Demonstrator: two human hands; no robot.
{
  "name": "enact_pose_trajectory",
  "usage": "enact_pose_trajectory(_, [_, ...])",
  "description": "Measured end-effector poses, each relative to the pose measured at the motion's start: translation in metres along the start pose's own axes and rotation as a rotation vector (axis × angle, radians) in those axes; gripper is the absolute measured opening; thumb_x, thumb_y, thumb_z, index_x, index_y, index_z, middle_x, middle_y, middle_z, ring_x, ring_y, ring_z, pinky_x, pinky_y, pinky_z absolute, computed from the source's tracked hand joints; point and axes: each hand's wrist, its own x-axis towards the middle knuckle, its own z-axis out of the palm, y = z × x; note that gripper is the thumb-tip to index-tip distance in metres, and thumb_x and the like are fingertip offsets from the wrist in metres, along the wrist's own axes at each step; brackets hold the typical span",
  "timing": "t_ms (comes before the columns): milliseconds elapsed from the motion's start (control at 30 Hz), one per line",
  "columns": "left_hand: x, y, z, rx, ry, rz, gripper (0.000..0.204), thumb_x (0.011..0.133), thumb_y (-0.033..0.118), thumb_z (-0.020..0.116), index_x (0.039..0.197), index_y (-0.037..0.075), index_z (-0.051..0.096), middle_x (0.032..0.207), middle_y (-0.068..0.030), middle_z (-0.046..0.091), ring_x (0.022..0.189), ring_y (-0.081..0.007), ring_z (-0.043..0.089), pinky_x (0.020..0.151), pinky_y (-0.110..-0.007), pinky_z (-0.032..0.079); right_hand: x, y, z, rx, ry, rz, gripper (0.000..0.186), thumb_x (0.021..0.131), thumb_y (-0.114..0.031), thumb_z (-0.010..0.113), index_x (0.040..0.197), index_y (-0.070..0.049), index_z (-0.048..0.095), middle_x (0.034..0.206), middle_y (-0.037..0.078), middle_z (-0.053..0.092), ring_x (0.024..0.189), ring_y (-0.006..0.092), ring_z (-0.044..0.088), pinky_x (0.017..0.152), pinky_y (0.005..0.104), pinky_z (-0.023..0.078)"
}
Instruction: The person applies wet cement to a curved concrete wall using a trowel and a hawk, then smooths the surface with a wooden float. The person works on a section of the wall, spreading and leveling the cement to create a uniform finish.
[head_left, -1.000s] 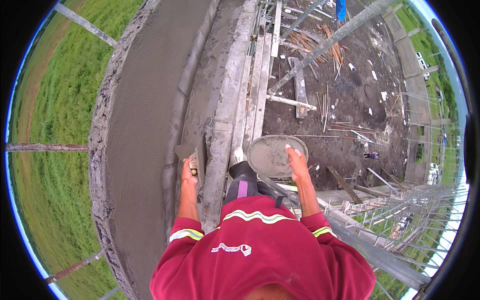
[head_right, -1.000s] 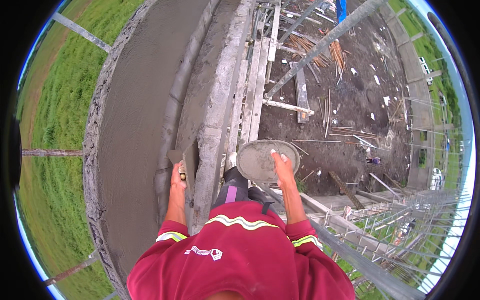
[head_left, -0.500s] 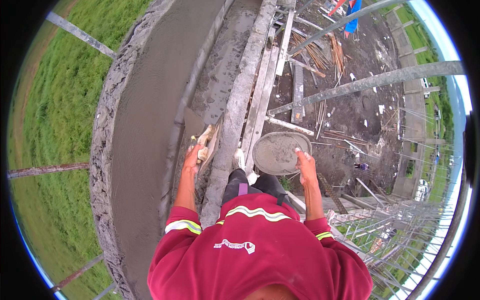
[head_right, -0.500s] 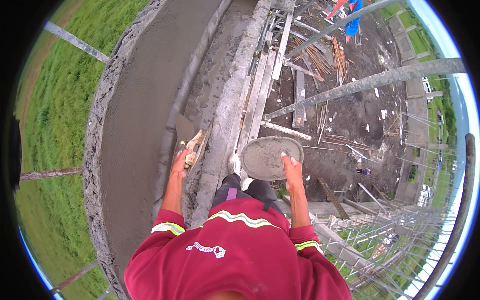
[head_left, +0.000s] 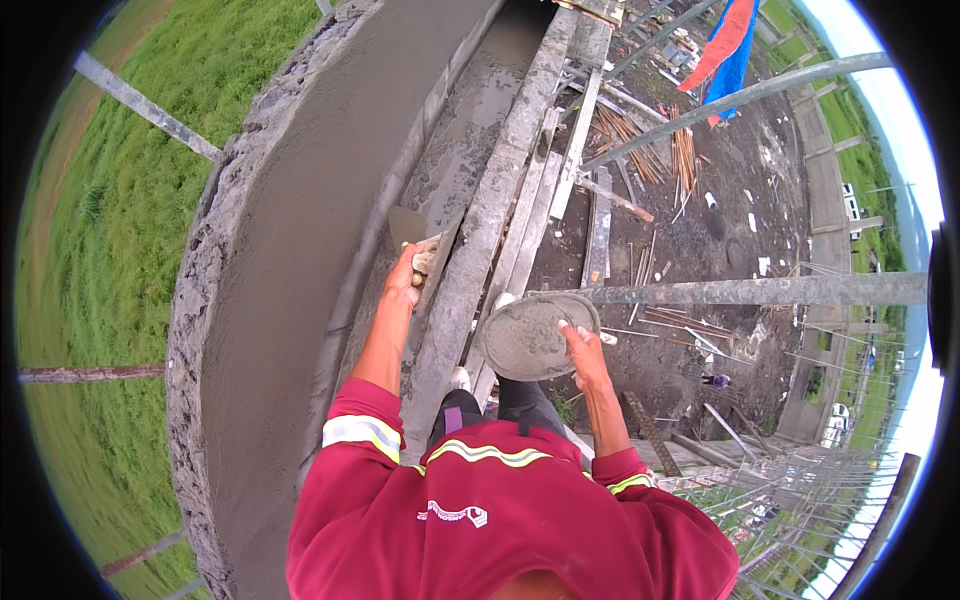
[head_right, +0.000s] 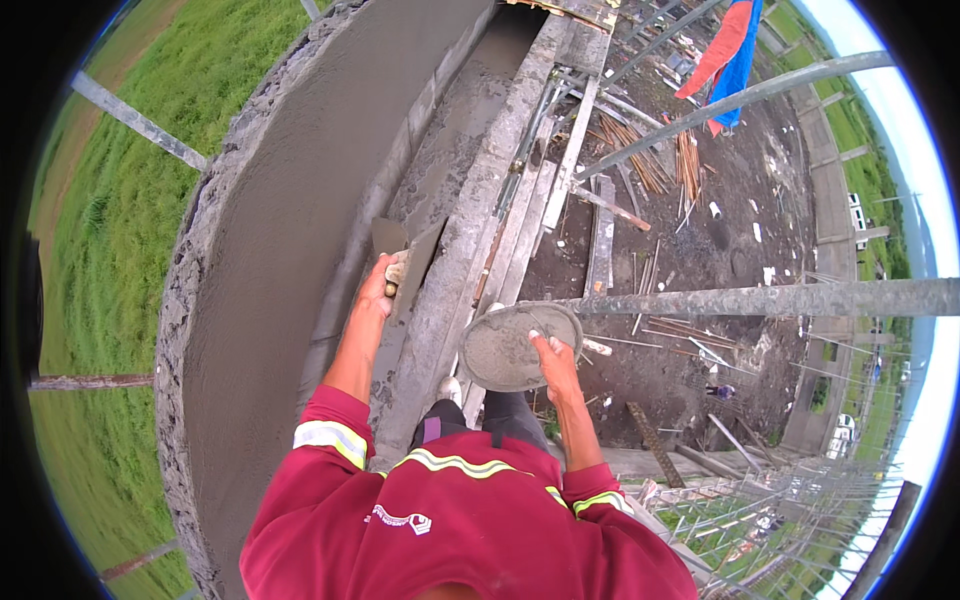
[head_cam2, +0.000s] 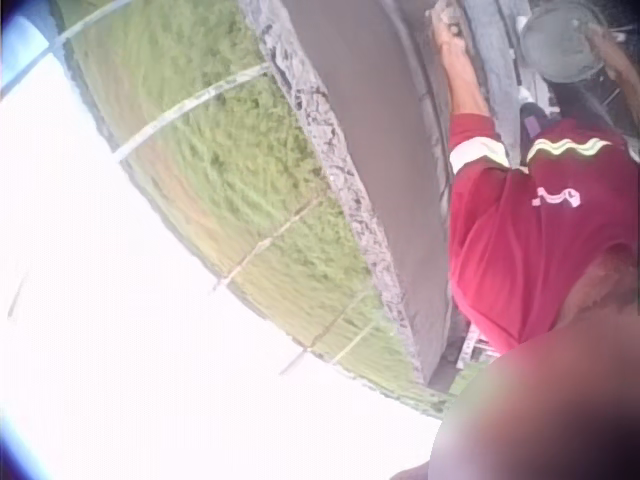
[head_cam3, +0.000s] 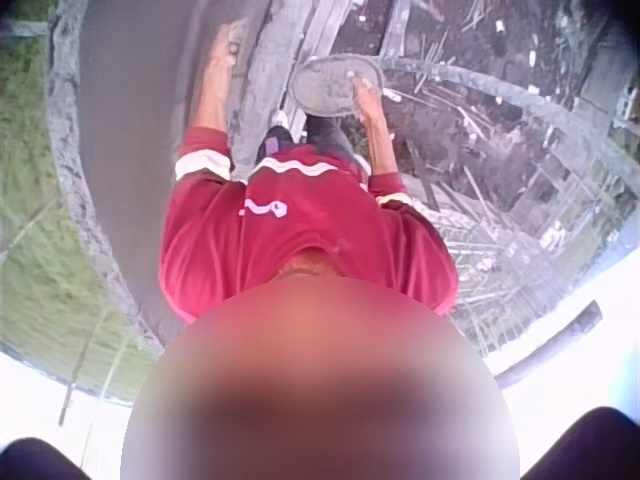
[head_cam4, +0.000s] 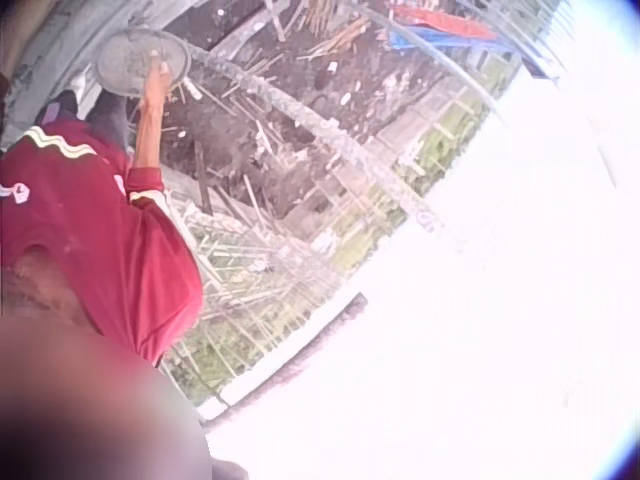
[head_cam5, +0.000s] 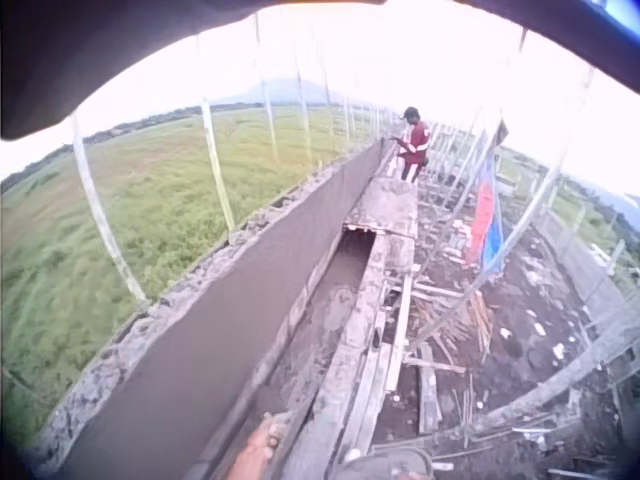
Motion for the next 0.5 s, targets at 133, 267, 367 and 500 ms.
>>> enact_pose_trajectory(133, [0.071,0.068,0.108,0.198,-0.037,0.095,0.048,0.083,0.034,0.075,0.122,0.008,0.068,0.112,-0.0092,0.072,0.097,-0.0264,0.068,0.088,-0.042,0.056,0.037,-0.017,-0.006,0.037,-0.066,0.077,0.037,0.097,-0.038,0.070,0.102,-0.002,0.066,0.081,-0.004,0.051,0.078,0.0087,0.044,0.076,0.0275,0.043])
enact_pose_trajectory(267, [0.128,0.159,0.225,1.032,0.335,0.634,0.080,0.082,0.038,0.079,0.146,0.002,0.048,0.132,-0.0205,0.063,0.115,-0.0348,0.062,0.099,-0.046,0.050,0.075,-0.040,-0.010,0.055,-0.080,0.063,0.032,0.097,-0.035,0.071,0.087,-0.006,0.062,0.079,-0.005,0.049,0.076,0.0080,0.041,0.069,0.0294,0.039])
enact_pose_trajectory(367, [0.152,0.159,0.284,1.437,0.399,1.091,0.092,0.081,0.047,0.080,0.152,0.001,0.041,0.136,-0.0255,0.059,0.124,-0.0398,0.057,0.105,-0.049,0.047,0.099,-0.058,-0.015,0.032,-0.045,0.076,0.037,0.097,-0.035,0.071,0.075,-0.011,0.054,0.076,-0.006,0.046,0.072,0.0066,0.036,0.061,0.0305,0.031])
enact_pose_trajectory(500, [0.186,0.077,0.317,1.607,0.154,0.797,0.110,0.077,0.047,0.084,0.161,0.008,0.026,0.146,-0.0311,0.048,0.134,-0.0439,0.048,0.111,-0.049,0.043,0.123,-0.081,-0.024,0.083,-0.004,0.060,0.041,0.096,-0.036,0.072,0.070,-0.013,0.049,0.071,-0.009,0.039,0.067,0.0053,0.031,0.057,0.0299,0.025])
